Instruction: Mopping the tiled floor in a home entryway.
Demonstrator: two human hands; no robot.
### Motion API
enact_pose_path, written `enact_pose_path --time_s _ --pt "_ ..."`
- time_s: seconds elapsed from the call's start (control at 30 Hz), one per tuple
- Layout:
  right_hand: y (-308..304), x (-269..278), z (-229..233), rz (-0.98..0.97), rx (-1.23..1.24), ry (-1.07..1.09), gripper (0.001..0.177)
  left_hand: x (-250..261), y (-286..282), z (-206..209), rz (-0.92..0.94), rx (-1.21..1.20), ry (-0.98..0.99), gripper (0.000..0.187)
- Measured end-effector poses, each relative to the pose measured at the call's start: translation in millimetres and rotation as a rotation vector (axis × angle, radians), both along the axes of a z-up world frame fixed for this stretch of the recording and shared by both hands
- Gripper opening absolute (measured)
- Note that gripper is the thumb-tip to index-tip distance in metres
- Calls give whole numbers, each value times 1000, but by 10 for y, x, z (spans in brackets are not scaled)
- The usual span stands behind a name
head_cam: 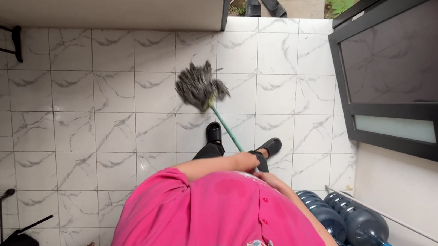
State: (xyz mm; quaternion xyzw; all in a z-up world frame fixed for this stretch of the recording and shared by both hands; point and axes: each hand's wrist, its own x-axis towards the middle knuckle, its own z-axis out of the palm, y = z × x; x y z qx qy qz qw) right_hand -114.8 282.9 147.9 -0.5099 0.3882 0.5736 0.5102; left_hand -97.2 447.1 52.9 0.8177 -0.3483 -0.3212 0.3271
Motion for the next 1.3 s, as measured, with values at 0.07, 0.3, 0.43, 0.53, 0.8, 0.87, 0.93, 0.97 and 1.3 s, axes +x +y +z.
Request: enact_pose_path --time_s 0.07,0.3,0.43,0.53,0.8,0.87,0.93,0.97,1.3 --pt "65 37 -79 168 0 -69 28 0 81 65 1 24 -20 10" --pt "406 319 -1544 541 264 -189 55 236 767 -410 206 166 -103 13" --pt "776 490 -1428 23 461 32 27 477 1120 -315 211 242 -99 15" --pt "882 544 -833 436 81 -206 32 471 1072 -319 172 275 -67 19" --pt "-170 305 -167 297 -96 -258 22 254 48 0 143 83 -98 22" --pt "-519 223 -436 419 -88 -356 23 172 -114 137 151 50 -47 20" --pt "-632 259 -598 524 -76 -465 24 164 -208 127 144 23 -7 17" --pt "-561 295 -586 493 -12 -483 28 168 -212 76 162 19 -39 19" --pt "-389 875 -939 -169 382 -70 17 840 -238 -195 336 356 -60 17"
